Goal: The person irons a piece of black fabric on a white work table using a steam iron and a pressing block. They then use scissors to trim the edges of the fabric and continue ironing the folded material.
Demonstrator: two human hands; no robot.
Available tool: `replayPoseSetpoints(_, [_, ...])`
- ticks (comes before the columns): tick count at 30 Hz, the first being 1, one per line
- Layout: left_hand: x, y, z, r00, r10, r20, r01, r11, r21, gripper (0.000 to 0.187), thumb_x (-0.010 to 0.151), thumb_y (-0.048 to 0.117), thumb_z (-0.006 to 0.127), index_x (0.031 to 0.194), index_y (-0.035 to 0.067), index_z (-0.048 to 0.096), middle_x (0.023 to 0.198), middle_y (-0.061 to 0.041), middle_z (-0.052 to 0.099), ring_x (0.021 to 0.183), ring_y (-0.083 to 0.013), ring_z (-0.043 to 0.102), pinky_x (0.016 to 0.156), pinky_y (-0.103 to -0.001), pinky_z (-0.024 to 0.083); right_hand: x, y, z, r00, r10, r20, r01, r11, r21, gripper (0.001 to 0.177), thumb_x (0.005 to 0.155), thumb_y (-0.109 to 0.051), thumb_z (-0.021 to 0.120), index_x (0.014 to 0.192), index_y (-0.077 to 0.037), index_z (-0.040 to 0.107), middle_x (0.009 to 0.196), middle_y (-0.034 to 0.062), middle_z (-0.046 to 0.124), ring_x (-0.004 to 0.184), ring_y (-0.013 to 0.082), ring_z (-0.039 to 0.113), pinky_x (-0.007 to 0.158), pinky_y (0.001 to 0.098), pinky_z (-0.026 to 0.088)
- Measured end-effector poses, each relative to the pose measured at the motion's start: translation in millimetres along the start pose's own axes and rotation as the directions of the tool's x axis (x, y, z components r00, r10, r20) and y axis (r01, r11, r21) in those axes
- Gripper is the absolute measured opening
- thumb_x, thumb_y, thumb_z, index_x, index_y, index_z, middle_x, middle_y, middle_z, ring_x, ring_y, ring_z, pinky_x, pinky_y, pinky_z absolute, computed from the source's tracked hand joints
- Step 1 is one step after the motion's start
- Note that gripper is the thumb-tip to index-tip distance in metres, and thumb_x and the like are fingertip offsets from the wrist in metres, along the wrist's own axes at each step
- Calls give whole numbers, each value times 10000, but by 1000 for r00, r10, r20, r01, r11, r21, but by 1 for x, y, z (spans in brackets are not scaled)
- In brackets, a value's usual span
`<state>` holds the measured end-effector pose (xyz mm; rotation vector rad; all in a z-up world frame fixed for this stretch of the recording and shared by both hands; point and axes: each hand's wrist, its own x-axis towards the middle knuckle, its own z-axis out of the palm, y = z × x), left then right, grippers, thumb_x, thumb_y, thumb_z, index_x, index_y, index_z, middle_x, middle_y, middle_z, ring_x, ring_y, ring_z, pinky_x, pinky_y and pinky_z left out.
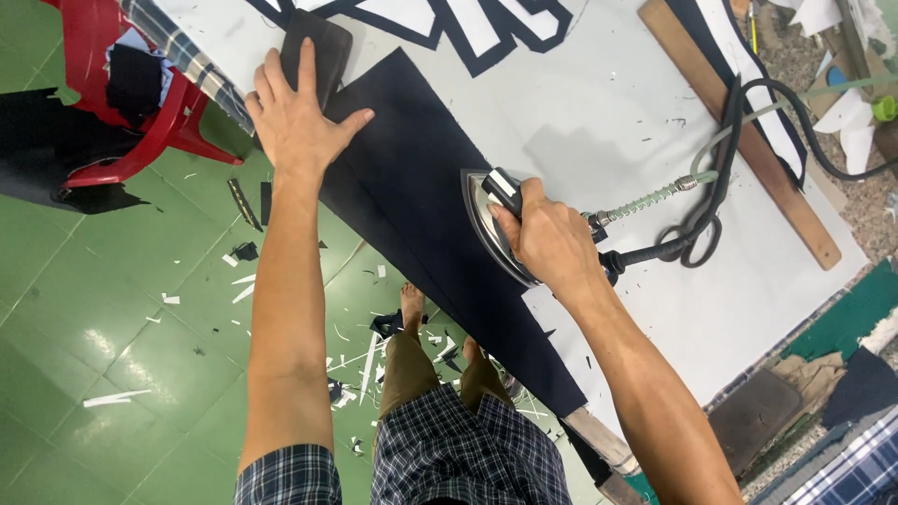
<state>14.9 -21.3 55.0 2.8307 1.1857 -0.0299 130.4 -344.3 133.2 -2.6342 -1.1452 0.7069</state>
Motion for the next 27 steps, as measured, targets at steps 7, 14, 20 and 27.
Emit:
replayPoseSetpoints(7, [-1, -1, 3, 999, 21, -43, -20, 1000, 19, 1031, 897, 823, 731, 1617, 214, 313, 1563, -232, 342, 1393, -418, 363, 1083, -569, 360, -12, 11, 9, 999, 0, -40, -1, 999, -33, 455, 1084, -479, 487, 1067, -25, 459, 629, 174, 641, 518, 482, 607, 456, 570, 478])
replayPoseSetpoints(14, [-1, 0, -2, 1000, 12, 7, -12, 1000, -24, 959, 950, 784, 632, 1630, 224, 255, 1596, -242, 297, 1433, -436, 327, 1125, -594, 312, -13, 6, 5, 999, 42, -32, -44, 997, -63, 488, 1083, -518, 462, 1047, -32, 454, 624, 155, 625, 513, 479, 599, 452, 570, 480])
replayPoseSetpoints(20, [0, -4, 3, 999, 30, -23, -31, 999, -36, 928, 959, 787, 559, 1624, 204, 281, 1579, -255, 319, 1409, -441, 352, 1089, -591, 332, -12, -1, -3, 992, 119, 38, -117, 992, -54, 510, 1077, -552, 434, 1050, -42, 438, 692, 206, 658, 612, 520, 616, 529, 594, 470])
replayPoseSetpoints(27, [0, -9, 13, 996, 46, -76, -48, 998, -29, 904, 969, 804, 487, 1621, 210, 290, 1556, -251, 355, 1380, -423, 388, 1055, -565, 357, -12, 7, 9, 991, 131, 11, -128, 982, -138, 704, 964, -726, 439, 1142, -46, 461, 651, 150, 641, 563, 434, 627, 476, 534, 483])
